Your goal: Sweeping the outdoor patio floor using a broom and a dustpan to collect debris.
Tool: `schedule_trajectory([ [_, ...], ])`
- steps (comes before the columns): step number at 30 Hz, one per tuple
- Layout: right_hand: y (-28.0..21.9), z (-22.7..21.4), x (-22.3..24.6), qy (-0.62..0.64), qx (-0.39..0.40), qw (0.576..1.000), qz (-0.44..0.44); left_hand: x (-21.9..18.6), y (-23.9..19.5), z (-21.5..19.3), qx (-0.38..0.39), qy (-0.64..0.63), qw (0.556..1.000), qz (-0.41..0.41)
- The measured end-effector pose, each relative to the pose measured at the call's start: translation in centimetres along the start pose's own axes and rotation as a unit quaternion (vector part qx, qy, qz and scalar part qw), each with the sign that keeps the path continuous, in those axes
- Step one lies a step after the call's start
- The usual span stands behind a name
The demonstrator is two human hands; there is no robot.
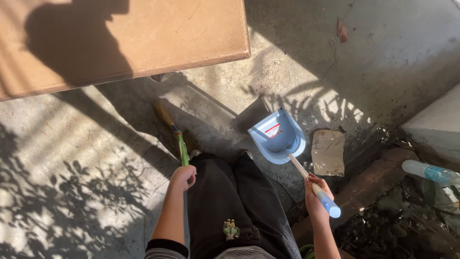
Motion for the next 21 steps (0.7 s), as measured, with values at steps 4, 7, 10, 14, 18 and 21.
schedule_trajectory([
  [4, 1.9, 0.9, -0.6, 0.018, 0.004, 1.000, -0.014, 0.2, 2.5, 14.4, 0.061, -0.002, 0.998, 0.012],
  [7, 2.6, 1.4, -1.1, 0.062, 0.014, 0.998, -0.024, -2.7, 0.3, 23.7, 0.150, -0.045, 0.988, 0.004],
  [10, 3.0, 0.6, -0.1, 0.106, -0.002, 0.993, -0.053, -5.0, 0.2, 28.3, 0.215, -0.123, 0.968, -0.027],
  [14, 3.8, -0.9, 0.2, 0.097, -0.028, 0.995, -0.021, -6.3, -6.0, 27.5, 0.296, -0.063, 0.953, -0.022],
  [18, 4.2, -1.5, 0.8, 0.124, -0.052, 0.991, 0.001, -6.7, -12.4, 16.7, 0.272, -0.005, 0.960, 0.067],
  [21, 2.9, -1.6, 2.0, 0.108, -0.073, 0.991, 0.006, -5.7, -16.8, 6.0, 0.152, 0.147, 0.976, 0.051],
])
Point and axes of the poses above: each hand's wrist, its own y-axis towards the middle knuckle, its own z-axis out of the palm, x = y × z, the point moved 10 cm from there along y, towards the middle knuckle, and after that the axes turned 11 degrees about z, right-handed, at the moved point
